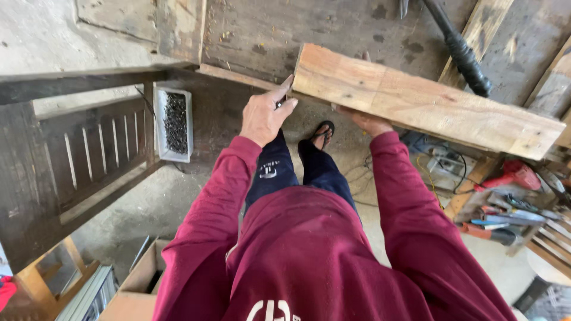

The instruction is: The person arranges small wooden blocks on a workbench, then places a long wooden plank across them. Using a hammer, the person drives several nails from a container into the plank to secure it in place.

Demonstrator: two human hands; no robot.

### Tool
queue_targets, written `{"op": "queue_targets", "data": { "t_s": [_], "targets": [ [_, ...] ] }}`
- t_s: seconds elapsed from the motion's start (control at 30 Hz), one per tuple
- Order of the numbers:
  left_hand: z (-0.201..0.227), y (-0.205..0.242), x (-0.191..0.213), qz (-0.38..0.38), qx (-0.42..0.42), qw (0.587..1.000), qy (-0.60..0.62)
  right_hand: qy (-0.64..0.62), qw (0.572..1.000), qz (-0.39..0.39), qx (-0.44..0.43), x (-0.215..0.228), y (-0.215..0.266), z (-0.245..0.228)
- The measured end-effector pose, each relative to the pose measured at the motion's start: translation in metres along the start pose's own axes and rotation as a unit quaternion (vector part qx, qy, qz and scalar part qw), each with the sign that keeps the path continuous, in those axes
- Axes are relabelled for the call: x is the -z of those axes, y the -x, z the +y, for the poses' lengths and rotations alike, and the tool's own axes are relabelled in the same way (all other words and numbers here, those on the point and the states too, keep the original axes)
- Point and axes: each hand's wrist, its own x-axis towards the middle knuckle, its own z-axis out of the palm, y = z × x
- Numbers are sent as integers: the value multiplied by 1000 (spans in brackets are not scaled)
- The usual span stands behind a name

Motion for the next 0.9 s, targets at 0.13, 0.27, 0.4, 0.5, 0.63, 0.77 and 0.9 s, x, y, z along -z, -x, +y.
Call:
{"op": "queue_targets", "data": {
  "t_s": [0.13, 0.27, 0.4, 0.5, 0.63, 0.77, 0.9],
  "targets": [
    [25, -46, 30, -139, -37, 963, -227, 489, 871, 51, 2, -26, 5, -10],
    [49, -84, 34, -277, -105, 869, -397, 591, 804, 58, 39, -29, -3, -11],
    [54, -91, 35, -264, -179, 858, -402, 646, 758, 81, 46, -18, -5, 12],
    [49, -88, 32, -291, -149, 858, -397, 726, 672, 84, 118, -10, -4, 28],
    [42, -81, 24, -299, -112, 864, -388, 476, 875, 73, 56, -8, -1, 29],
    [41, -81, 22, -265, -118, 873, -393, 482, 868, 75, 94, -19, -2, 20],
    [38, -79, 22, -259, -122, 877, -386, 564, 809, 89, 142, -26, 0, 16]
  ]
}}
